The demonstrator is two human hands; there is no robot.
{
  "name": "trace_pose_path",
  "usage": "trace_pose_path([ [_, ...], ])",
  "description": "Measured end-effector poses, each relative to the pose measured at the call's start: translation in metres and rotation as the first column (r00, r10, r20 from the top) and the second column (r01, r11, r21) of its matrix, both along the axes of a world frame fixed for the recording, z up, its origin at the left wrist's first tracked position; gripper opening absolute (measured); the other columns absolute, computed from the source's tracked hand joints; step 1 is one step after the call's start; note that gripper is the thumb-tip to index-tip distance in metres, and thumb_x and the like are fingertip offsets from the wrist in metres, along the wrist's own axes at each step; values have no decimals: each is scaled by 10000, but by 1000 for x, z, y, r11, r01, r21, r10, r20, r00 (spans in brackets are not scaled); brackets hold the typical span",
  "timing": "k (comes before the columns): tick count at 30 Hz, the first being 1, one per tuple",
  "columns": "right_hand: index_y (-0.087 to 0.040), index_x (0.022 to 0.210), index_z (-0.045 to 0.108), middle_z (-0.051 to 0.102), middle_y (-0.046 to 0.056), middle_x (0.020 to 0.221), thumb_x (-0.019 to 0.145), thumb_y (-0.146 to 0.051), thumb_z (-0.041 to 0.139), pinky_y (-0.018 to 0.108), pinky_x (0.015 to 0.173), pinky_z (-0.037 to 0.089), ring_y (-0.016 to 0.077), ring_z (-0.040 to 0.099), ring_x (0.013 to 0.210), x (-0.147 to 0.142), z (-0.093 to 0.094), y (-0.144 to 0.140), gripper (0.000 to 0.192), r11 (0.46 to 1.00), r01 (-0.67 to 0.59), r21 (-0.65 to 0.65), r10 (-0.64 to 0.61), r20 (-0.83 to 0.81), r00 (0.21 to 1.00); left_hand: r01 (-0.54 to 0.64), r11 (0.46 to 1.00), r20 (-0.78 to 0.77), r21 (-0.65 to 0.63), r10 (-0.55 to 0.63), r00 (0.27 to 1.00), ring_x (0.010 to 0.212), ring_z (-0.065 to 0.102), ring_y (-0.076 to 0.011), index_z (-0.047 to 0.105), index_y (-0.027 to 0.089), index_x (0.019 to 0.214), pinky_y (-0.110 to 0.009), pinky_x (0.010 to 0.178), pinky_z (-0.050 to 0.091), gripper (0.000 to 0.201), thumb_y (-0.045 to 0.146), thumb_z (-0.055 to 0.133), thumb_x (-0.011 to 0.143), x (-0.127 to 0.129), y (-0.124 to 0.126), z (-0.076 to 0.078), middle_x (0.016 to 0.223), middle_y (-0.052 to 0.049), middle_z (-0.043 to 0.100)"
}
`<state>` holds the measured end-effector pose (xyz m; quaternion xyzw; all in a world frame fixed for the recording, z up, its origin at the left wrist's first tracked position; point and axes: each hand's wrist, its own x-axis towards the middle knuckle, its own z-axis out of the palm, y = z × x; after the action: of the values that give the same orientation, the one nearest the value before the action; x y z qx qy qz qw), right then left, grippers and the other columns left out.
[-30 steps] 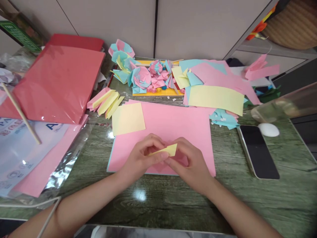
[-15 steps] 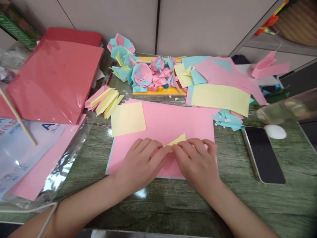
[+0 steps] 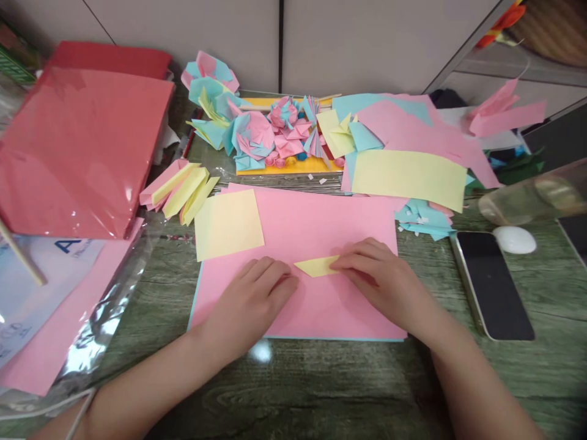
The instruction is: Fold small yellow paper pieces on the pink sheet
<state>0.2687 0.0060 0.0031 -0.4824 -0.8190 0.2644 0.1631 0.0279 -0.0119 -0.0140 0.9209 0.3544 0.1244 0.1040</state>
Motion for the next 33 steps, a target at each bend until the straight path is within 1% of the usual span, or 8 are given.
trace_pose_path([
  [4, -255, 947, 596, 606, 26, 983, 851, -138, 436, 321, 769, 465, 159, 561, 929, 1, 2, 2, 221, 990, 78, -120, -94, -135, 986, 3, 1000, 59, 19, -4, 998, 1039, 500, -220, 552, 134, 994, -389, 866, 439, 166, 133, 429, 883, 0, 1, -4, 1074, -99, 579],
  [8, -257, 959, 598, 619, 29, 982, 854, -170, 429, 336, 770, 473, 174, 573, 931, 0, 1, 4, 217, 973, 158, -170, -187, -174, 967, -55, 995, 90, 84, 47, 995, 1073, 497, -229, 543, 143, 1016, -396, 872, 446, 181, 107, 459, 860, 0, 1, -4, 1135, -113, 567],
  [12, -254, 975, 582, 633, 15, 954, 872, -196, 406, 315, 758, 475, 155, 587, 880, -2, -1, 3, 211, 966, 156, -204, -184, -125, 975, -33, 995, 64, 92, 27, 998, 1255, 357, -262, 455, 114, 1210, -430, 983, 381, 351, 92, 460, 860, 0, 4, -4, 1299, -134, 475],
  [15, -252, 1006, 566, 627, 15, 984, 863, -164, 401, 316, 770, 470, 155, 576, 911, -4, -4, 1, 236, 975, 121, -187, -140, -91, 986, -44, 994, 2, 98, 44, 999, 1306, 279, -284, 436, 122, 1249, -491, 1036, 308, 391, 75, 441, 860, 0, 6, -7, 1360, -119, 419],
  [19, -252, 1011, 566, 623, 28, 993, 848, -137, 400, 335, 774, 472, 170, 567, 942, -3, -4, 1, 259, 982, 96, -165, -115, -105, 988, -16, 999, 7, 51, 16, 1000, 1224, 396, -263, 464, 83, 1214, -444, 987, 385, 340, 85, 402, 879, -3, 7, -8, 1277, -145, 496],
  [25, -273, 1059, 549, 629, 14, 983, 852, -129, 397, 320, 768, 474, 157, 579, 922, -5, -1, 0, 295, 967, 47, -251, -93, -175, 980, 5, 999, 48, 39, -7, 999, 924, 524, -223, 507, 77, 1157, -408, 802, 478, 293, 104, 391, 889, -6, 7, -1, 1020, -126, 600],
  [31, -263, 1051, 546, 629, 2, 955, 871, -157, 403, 297, 778, 464, 136, 582, 902, -9, -4, -1, 253, 955, 42, -295, -111, -222, 969, 2, 1000, 55, 9, -3, 998, 986, 487, -224, 513, 99, 1131, -392, 838, 451, 263, 159, 463, 880, -2, 10, -3, 1061, -105, 572],
  [33, -253, 1035, 554, 630, 6, 940, 874, -172, 404, 301, 781, 462, 138, 582, 896, -10, -4, -1, 234, 953, 51, -300, -126, -237, 963, 27, 1000, 30, 6, -27, 999, 940, 501, -205, 529, 104, 1082, -363, 814, 459, 224, 188, 465, 883, -1, 11, -3, 1015, -89, 582],
])
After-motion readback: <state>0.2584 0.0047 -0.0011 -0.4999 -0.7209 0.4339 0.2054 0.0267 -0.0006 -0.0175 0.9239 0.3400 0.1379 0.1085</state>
